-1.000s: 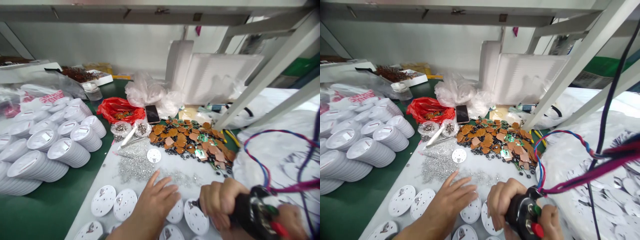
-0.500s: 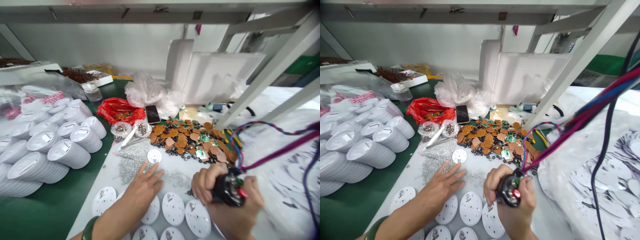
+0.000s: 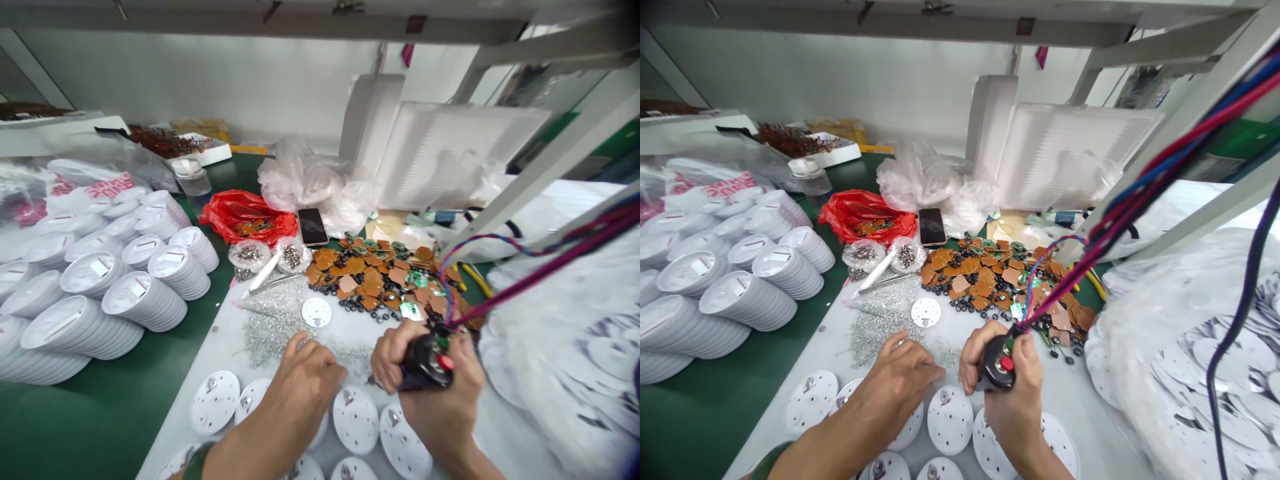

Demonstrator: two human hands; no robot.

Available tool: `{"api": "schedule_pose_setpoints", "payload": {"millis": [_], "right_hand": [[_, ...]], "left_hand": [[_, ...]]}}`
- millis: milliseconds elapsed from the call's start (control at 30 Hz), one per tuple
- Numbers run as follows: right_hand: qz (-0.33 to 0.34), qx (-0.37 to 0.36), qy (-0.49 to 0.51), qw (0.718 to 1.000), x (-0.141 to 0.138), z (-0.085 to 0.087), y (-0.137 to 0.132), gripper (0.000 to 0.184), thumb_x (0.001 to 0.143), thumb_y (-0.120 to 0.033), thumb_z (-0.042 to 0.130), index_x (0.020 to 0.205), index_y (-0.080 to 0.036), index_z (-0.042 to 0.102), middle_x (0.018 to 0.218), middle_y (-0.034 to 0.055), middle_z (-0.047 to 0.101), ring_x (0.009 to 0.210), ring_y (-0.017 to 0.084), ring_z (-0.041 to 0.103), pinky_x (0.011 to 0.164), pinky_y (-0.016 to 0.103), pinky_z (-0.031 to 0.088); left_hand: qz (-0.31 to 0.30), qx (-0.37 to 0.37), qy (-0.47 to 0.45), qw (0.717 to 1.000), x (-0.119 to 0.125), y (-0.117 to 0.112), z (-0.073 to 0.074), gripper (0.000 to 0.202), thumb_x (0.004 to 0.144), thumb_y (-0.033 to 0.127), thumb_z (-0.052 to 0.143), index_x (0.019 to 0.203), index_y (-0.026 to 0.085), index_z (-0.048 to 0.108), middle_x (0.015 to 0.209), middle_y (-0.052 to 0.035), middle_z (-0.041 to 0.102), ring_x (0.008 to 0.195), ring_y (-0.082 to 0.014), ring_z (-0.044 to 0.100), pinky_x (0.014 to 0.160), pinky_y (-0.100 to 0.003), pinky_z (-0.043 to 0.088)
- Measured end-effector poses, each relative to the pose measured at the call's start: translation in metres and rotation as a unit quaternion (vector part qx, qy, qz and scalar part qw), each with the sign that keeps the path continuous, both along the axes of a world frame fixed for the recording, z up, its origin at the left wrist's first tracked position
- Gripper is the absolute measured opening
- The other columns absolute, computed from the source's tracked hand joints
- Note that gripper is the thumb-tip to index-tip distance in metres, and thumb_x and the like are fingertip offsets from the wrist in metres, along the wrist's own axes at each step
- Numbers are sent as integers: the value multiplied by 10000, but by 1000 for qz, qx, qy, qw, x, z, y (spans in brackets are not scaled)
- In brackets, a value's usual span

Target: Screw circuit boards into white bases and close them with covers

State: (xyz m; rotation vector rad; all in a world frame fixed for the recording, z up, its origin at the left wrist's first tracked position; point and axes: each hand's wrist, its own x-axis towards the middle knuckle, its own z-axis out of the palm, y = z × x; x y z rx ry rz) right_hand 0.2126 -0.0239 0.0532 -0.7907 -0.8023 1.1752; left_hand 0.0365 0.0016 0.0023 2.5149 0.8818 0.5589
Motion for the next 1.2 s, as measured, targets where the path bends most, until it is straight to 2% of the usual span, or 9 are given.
{"api": "schedule_pose_setpoints", "payload": {"millis": [67,133,267,367,533,700,867,967,1200], "right_hand": [[-1,1,7,1000,0,13,-3,557,859,-669,545,597,-199,684,430,9,494,395,141,468,402,265,405],[-3,2,11,1000,-1,26,-8,543,855,-653,546,589,-200,680,420,9,487,399,147,464,405,274,410],[12,-3,18,1000,-1,38,-15,530,837,-659,550,587,-207,670,416,15,494,399,160,463,396,289,406],[15,2,23,1000,-2,39,-18,564,840,-699,526,599,-210,669,418,14,497,405,161,464,414,297,417],[22,13,15,1000,1,42,-24,597,865,-717,476,612,-214,675,423,9,487,398,156,458,422,300,417],[23,30,18,999,10,42,-33,659,877,-766,396,641,-215,671,456,4,485,423,141,474,444,287,412],[40,36,22,998,8,37,-36,705,888,-790,313,676,-223,674,469,5,479,436,144,480,453,290,406],[28,29,18,999,-1,41,-35,655,865,-781,404,637,-229,674,436,8,467,410,149,453,427,294,390],[44,3,39,998,-10,46,-33,628,872,-746,426,619,-234,688,426,13,467,394,155,450,404,296,392]], "left_hand": [[1,-16,-14,1000,8,-3,-3,184,881,141,748,1030,244,719,882,1,661,882,-220,618,1043,-551,383],[-1,-28,-34,999,18,-5,-7,255,816,216,847,1029,241,709,900,8,672,910,-224,620,1033,-519,381],[-2,-47,-86,995,31,-4,-12,200,773,213,885,839,211,696,785,41,665,834,-194,616,978,-445,385],[-13,-62,-108,992,32,-4,-10,244,768,186,886,752,186,643,741,56,653,792,-173,604,953,-409,377],[-36,-54,-117,991,21,-8,-10,143,900,156,754,843,200,631,819,43,657,836,-163,603,1041,-414,322],[-39,-115,-115,986,11,-12,-12,145,1020,149,560,921,220,638,887,35,672,831,-145,614,1052,-413,315],[-31,-110,-128,985,8,-18,-5,163,998,230,639,839,199,639,821,41,683,765,-137,627,1036,-403,337],[-27,-96,-141,985,9,-23,-2,162,1011,204,610,855,191,655,821,31,698,765,-137,643,1029,-401,358],[-17,-111,-186,976,10,-29,-5,150,912,210,755,815,169,650,762,23,700,724,-141,639,836,-323,453]]}}
